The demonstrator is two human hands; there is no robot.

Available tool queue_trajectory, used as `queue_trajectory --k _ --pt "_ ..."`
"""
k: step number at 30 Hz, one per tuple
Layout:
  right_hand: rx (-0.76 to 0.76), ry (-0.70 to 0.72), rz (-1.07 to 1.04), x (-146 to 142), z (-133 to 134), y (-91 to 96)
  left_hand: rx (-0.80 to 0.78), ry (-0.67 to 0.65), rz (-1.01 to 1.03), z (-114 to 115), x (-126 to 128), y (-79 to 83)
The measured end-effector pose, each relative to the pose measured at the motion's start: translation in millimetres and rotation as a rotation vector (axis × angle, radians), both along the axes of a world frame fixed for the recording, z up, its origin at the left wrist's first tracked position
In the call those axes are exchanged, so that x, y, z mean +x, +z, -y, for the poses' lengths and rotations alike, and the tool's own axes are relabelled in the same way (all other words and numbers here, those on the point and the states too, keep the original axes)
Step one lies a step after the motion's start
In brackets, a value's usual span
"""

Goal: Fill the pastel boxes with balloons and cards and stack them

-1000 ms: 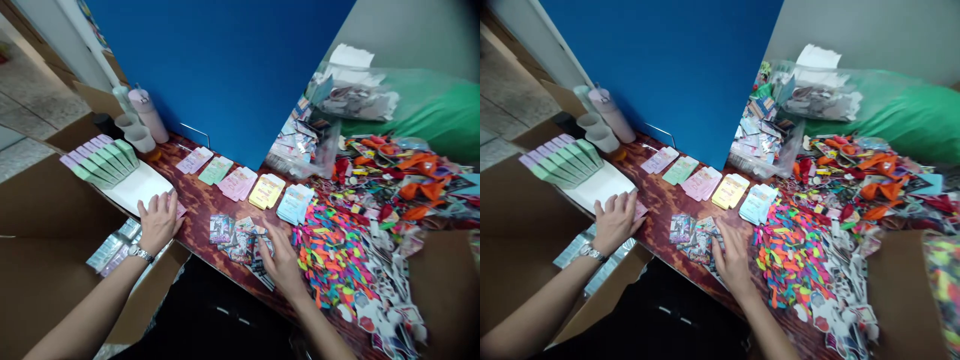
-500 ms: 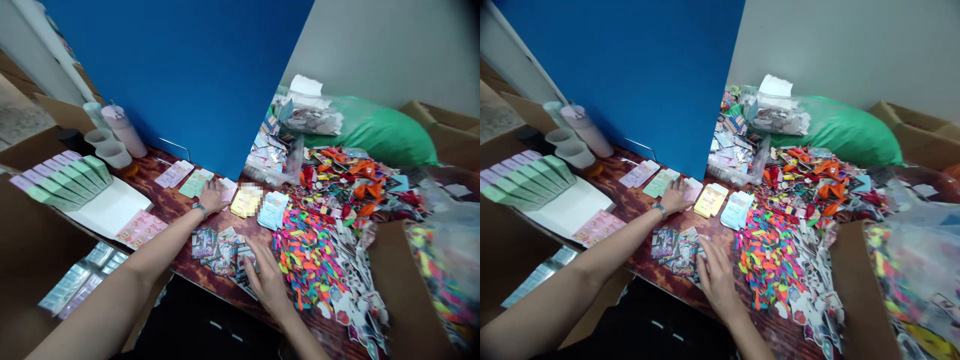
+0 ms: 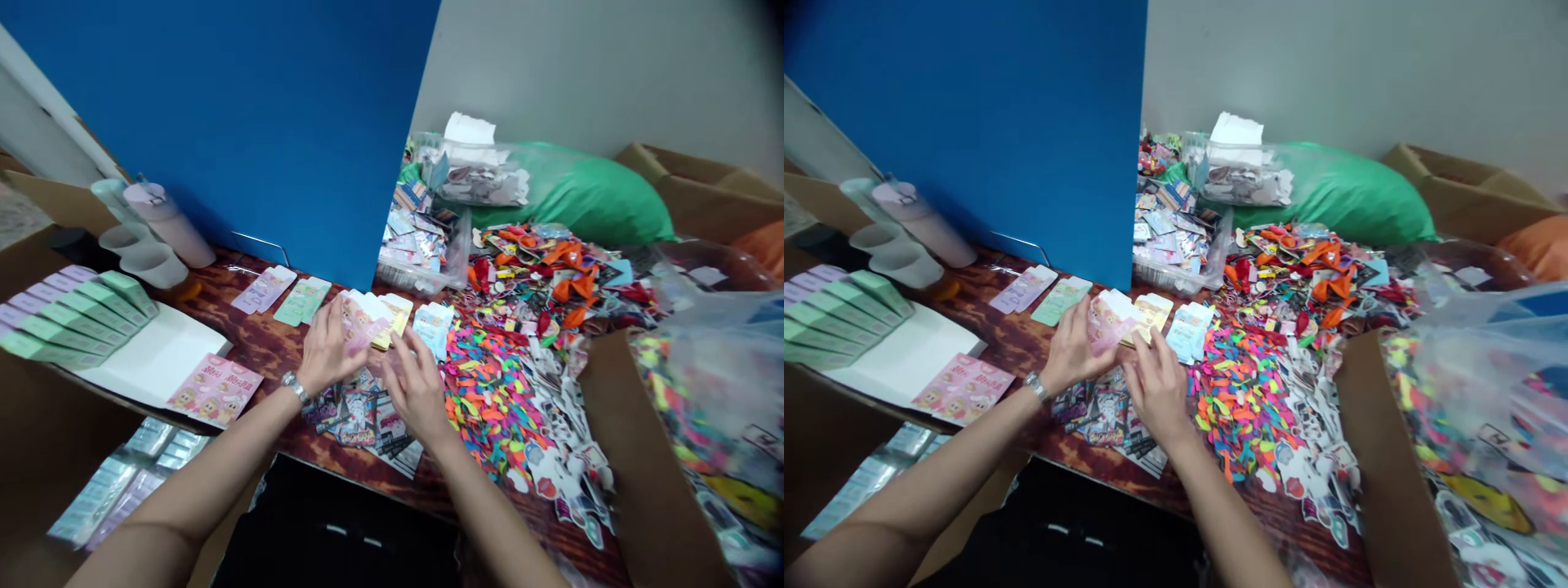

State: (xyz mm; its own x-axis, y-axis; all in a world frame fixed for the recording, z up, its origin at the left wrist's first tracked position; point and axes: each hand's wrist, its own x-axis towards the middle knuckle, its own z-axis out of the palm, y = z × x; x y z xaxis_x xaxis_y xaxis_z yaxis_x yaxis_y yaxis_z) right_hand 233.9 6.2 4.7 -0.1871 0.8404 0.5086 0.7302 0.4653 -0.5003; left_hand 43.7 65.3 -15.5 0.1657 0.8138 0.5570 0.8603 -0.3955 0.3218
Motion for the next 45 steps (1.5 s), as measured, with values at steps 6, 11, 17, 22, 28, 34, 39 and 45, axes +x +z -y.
queue_trajectory --k 6,11,17,22,28,34,39,45 --pt "-0.142 0.012 -0.249 -14.3 -11.0 6.5 0.199 -0.106 -0.170 45.2 8.6 20.5" --pt "-0.395 0.082 -0.438 -8.7 -6.3 4.5 0.145 -0.104 -0.128 48.2 14.4 11.3" --pt "-0.089 -0.011 -0.255 -1.1 4.3 11.3 -0.102 -0.122 0.178 50.0 22.6 13.9" --pt "-0.150 0.088 -0.203 0.9 16.2 13.4 -0.171 -0.282 0.165 52.9 20.7 18.8" --pt "-0.394 -0.001 -0.717 0.1 10.5 10.2 -0.194 -0.311 0.080 57.9 21.9 14.0" --pt "-0.528 0.063 -0.773 0.4 1.9 11.7 -0.160 -0.287 0.081 61.1 24.6 13.4" --pt "-0.309 0.027 -0.406 0.1 11.5 26.2 -0.198 -0.220 -0.054 61.3 28.0 15.7" --pt "0.038 0.045 -0.136 -18.7 30.9 5.7 -0.174 -0.131 -0.275 64.3 33.7 22.1"
